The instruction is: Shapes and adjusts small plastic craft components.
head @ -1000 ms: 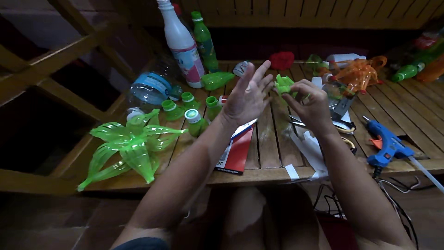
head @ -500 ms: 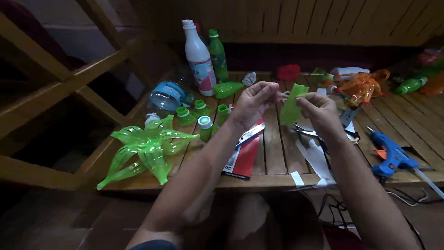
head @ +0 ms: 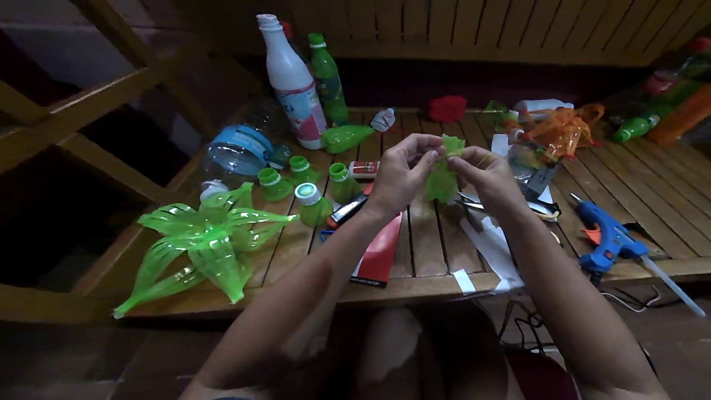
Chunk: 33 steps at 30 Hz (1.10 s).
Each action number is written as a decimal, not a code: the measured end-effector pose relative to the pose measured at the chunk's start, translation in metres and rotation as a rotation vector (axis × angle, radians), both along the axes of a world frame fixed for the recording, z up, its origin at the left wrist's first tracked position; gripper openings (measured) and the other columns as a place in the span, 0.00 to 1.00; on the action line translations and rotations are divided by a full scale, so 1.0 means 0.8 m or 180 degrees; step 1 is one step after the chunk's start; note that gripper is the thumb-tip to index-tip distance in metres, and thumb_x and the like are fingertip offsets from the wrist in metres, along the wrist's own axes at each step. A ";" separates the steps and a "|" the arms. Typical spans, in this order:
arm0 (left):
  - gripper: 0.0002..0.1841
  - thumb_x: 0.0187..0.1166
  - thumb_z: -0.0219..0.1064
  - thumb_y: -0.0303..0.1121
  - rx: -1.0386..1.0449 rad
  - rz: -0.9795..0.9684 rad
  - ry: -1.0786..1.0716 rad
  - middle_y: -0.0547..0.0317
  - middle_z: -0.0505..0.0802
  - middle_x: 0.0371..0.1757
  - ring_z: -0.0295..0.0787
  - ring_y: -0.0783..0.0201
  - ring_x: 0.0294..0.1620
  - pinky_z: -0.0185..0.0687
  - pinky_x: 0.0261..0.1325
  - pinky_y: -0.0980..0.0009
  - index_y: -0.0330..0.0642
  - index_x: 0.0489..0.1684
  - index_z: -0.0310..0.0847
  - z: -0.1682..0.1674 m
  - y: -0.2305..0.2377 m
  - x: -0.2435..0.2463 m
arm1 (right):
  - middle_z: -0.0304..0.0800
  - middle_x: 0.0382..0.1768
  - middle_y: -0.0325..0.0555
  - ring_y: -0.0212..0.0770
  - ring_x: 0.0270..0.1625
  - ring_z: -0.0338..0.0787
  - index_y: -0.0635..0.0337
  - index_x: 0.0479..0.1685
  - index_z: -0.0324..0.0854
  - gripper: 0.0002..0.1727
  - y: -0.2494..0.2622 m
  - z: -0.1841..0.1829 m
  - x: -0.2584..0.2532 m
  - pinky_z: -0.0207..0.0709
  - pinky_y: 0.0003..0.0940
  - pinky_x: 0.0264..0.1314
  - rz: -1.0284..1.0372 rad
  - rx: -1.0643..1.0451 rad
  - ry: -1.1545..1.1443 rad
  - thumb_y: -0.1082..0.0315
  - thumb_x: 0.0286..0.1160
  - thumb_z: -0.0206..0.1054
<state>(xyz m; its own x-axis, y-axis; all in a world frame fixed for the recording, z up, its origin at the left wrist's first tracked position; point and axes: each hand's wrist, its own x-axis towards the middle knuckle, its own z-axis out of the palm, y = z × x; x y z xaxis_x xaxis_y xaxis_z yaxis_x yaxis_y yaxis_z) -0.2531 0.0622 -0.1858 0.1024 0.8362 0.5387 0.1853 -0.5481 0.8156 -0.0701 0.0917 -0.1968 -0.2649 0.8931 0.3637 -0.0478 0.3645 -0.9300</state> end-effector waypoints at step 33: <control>0.08 0.82 0.68 0.24 -0.0563 0.0052 -0.0465 0.61 0.94 0.39 0.92 0.73 0.35 0.89 0.41 0.77 0.34 0.54 0.81 0.000 -0.001 0.001 | 0.93 0.39 0.37 0.26 0.36 0.90 0.65 0.50 0.87 0.07 0.000 0.004 0.004 0.87 0.23 0.43 0.0213 0.0019 -0.0017 0.75 0.80 0.66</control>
